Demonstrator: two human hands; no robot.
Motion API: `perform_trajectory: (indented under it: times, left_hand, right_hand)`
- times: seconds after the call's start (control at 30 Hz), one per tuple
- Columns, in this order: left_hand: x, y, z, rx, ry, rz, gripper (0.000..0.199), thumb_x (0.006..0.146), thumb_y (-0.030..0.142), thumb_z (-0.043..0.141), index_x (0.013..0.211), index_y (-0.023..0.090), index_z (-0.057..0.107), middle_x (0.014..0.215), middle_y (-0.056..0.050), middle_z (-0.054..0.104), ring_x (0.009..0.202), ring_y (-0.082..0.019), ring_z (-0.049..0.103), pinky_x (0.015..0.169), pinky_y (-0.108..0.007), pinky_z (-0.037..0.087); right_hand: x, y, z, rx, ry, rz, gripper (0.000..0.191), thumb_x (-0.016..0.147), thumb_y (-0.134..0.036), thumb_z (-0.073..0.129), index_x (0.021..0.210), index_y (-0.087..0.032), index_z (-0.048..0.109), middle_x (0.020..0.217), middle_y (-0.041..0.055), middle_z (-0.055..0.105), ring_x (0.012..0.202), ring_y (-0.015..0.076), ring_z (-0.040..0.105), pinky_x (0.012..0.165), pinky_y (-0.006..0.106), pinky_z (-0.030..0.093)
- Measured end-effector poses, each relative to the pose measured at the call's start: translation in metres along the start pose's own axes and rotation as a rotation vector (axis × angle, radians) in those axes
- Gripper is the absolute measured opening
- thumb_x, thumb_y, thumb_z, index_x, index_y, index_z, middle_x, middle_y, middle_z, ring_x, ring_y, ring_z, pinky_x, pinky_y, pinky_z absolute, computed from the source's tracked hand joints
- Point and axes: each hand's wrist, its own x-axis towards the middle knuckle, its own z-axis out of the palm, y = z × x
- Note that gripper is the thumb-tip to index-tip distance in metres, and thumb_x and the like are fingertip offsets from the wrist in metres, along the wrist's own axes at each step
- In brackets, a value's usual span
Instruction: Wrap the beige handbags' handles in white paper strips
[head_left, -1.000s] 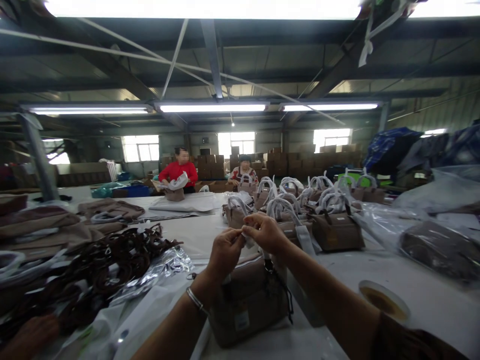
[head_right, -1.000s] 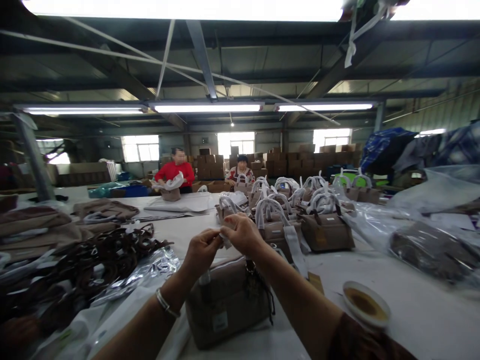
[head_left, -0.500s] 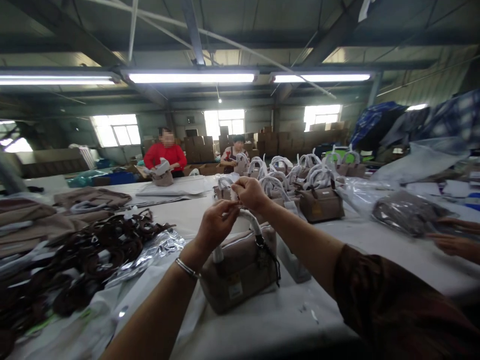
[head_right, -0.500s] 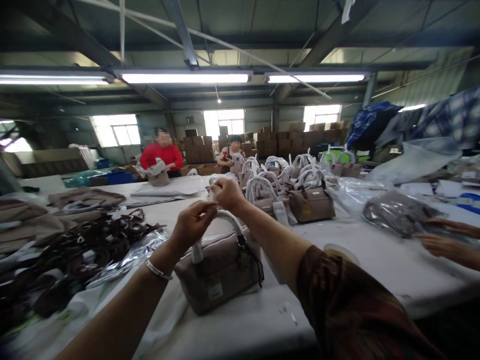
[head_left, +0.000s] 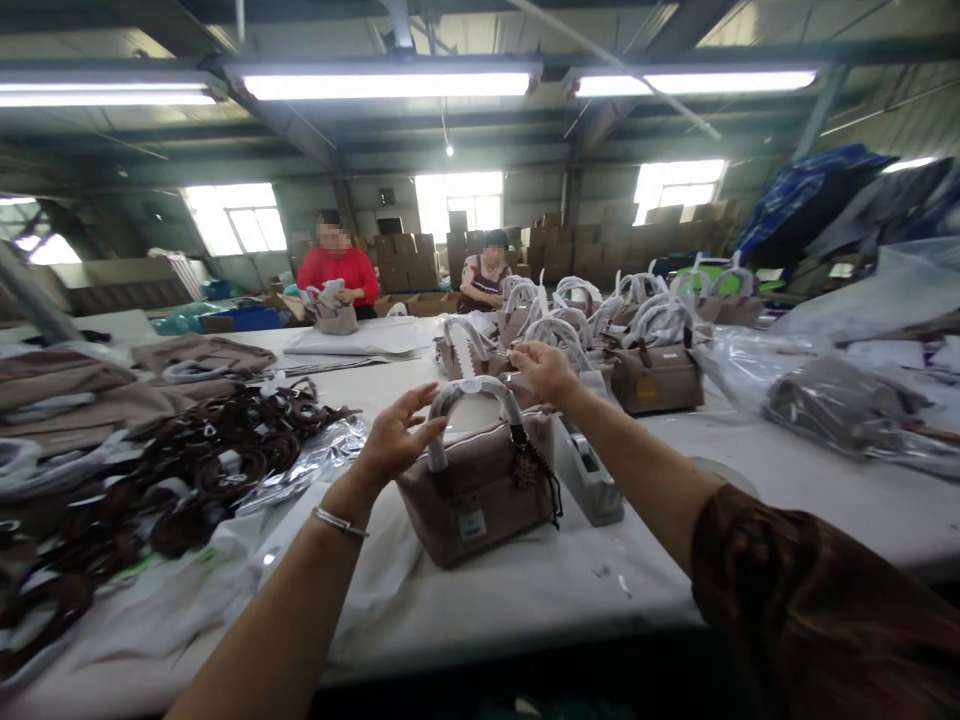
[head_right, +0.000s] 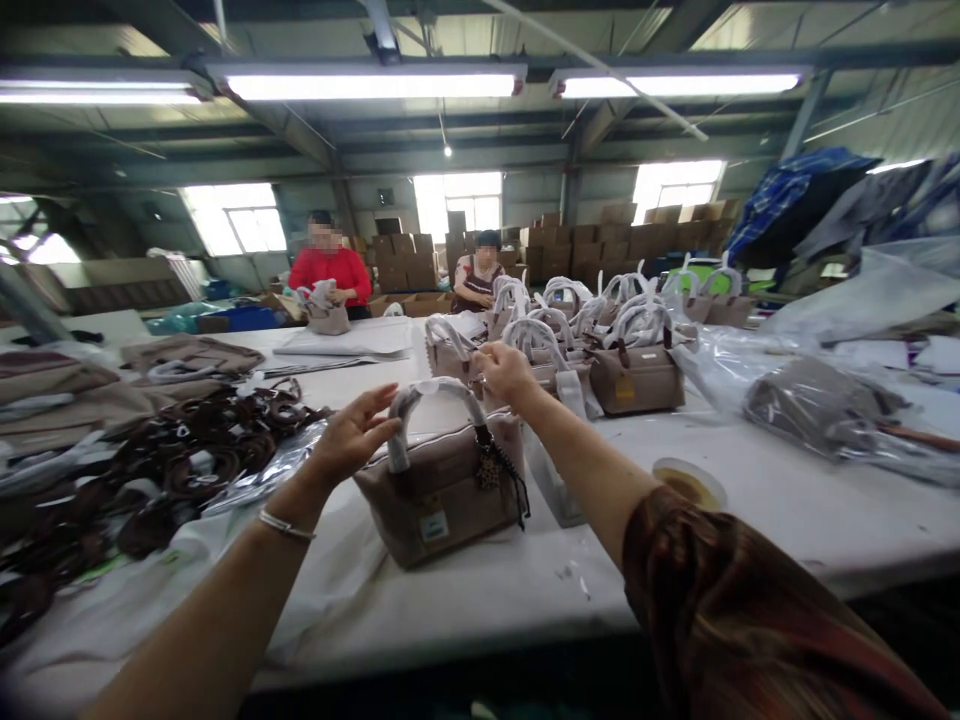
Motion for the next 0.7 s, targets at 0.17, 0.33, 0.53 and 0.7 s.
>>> perform_trajectory:
  times: [0.17, 0.33, 0.53, 0.7]
  left_hand:
    - [-0.066, -0.052, -0.004, 0.361, 0.256, -0.046, 0.054, 0.084, 0.042, 0.064, 0.131, 0.018, 0.054, 0.132, -0.014, 0.060, 0.125, -0.029, 0.054, 0.107, -0.049, 0.043]
    - [-0.108, -0.072, 0.014, 0.400, 0.510, -0.181, 0.071, 0.083, 0.045, 0.066, 0.143, 0.017, 0.040, 0.140, -0.018, 0.049, 0.128, -0.032, 0.050, 0.096, -0.046, 0.053]
    - [-0.125, -0.057, 0.033, 0.631, 0.654, 0.021, 0.070, 0.080, 0.033, 0.071, 0.140, 0.012, 0.044, 0.131, -0.021, 0.053, 0.124, -0.036, 0.050, 0.099, -0.053, 0.049]
    - [-0.117, -0.023, 0.066, 0.496, 0.359, 0.248, 0.037, 0.085, 0.016, 0.062, 0.122, 0.019, 0.060, 0.112, -0.012, 0.063, 0.105, -0.025, 0.062, 0.094, -0.038, 0.052]
  right_hand:
    - [-0.058, 0.047, -0.001, -0.090, -0.044, 0.049, 0.024, 0.084, -0.037, 0.058, 0.091, -0.018, 0.071, 0.080, 0.0041, 0.071, 0.077, 0.0214, 0.063, 0.076, 0.033, 0.049]
    - [-0.095, 0.058, 0.007, -0.115, 0.082, 0.001, 0.033, 0.087, -0.038, 0.054, 0.108, -0.017, 0.068, 0.111, 0.0117, 0.069, 0.105, 0.0265, 0.062, 0.093, 0.040, 0.047]
    - [-0.114, 0.058, 0.002, -0.198, 0.244, 0.073, 0.029, 0.090, -0.039, 0.052, 0.095, -0.016, 0.068, 0.093, 0.0112, 0.069, 0.085, 0.0240, 0.063, 0.079, 0.037, 0.049]
    - [-0.142, 0.050, 0.025, -0.337, 0.062, 0.163, 0.031, 0.081, -0.045, 0.066, 0.093, -0.016, 0.067, 0.093, 0.0107, 0.067, 0.088, 0.0265, 0.061, 0.079, 0.038, 0.048]
